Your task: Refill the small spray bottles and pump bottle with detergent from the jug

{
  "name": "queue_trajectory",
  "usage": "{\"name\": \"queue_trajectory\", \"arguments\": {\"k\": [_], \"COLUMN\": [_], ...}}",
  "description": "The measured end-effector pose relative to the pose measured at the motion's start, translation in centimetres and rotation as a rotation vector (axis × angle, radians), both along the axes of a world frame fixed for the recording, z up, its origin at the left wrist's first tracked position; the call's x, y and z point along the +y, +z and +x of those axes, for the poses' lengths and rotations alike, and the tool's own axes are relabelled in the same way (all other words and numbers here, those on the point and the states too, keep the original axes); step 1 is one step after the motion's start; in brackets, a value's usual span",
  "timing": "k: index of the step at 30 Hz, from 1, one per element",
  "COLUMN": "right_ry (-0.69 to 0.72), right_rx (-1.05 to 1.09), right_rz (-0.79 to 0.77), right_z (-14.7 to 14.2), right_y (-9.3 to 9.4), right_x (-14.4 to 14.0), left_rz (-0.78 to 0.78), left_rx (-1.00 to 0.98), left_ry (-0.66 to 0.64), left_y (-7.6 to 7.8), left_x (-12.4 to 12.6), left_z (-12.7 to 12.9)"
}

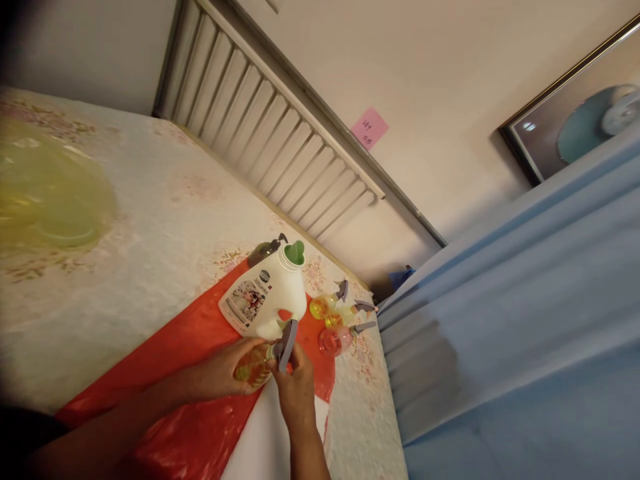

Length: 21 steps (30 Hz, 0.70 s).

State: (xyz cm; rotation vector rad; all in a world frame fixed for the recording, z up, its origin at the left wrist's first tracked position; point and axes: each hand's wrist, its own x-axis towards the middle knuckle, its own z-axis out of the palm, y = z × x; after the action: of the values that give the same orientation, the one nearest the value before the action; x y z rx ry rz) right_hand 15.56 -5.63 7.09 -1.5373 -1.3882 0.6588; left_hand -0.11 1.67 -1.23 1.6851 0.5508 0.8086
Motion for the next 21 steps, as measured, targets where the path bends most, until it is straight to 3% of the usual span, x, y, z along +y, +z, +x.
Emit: {"name": "queue_trajectory", "arguments": {"k": [6, 11, 14, 21], "right_ry": [-0.098, -0.033, -0.073, -0.014], "right_rx": [-0.023, 0.157, 0.261, 0.275], "right_rz": [0.057, 0.062, 0.1, 0.034], "right_z": [-0.4, -1.0, -1.3, -0.6], "right_y": [-0.7, -1.5, -2.0, -1.9], "right_x": [0.3, -0.1, -0.3, -0.1], "left_rz": [0.034, 0.033, 0.03, 0.02], "left_rx": [-0.026, -0.055, -0.05, -0.045], "left_ry": [0.003, -0.011, -0.002, 0.003], "left_y": [-0.1, -0.1, 0.2, 0.1], "left_x": [0.1, 0.1, 0.0, 0.0], "left_z": [0.1, 0.0, -0.1, 0.0]}}
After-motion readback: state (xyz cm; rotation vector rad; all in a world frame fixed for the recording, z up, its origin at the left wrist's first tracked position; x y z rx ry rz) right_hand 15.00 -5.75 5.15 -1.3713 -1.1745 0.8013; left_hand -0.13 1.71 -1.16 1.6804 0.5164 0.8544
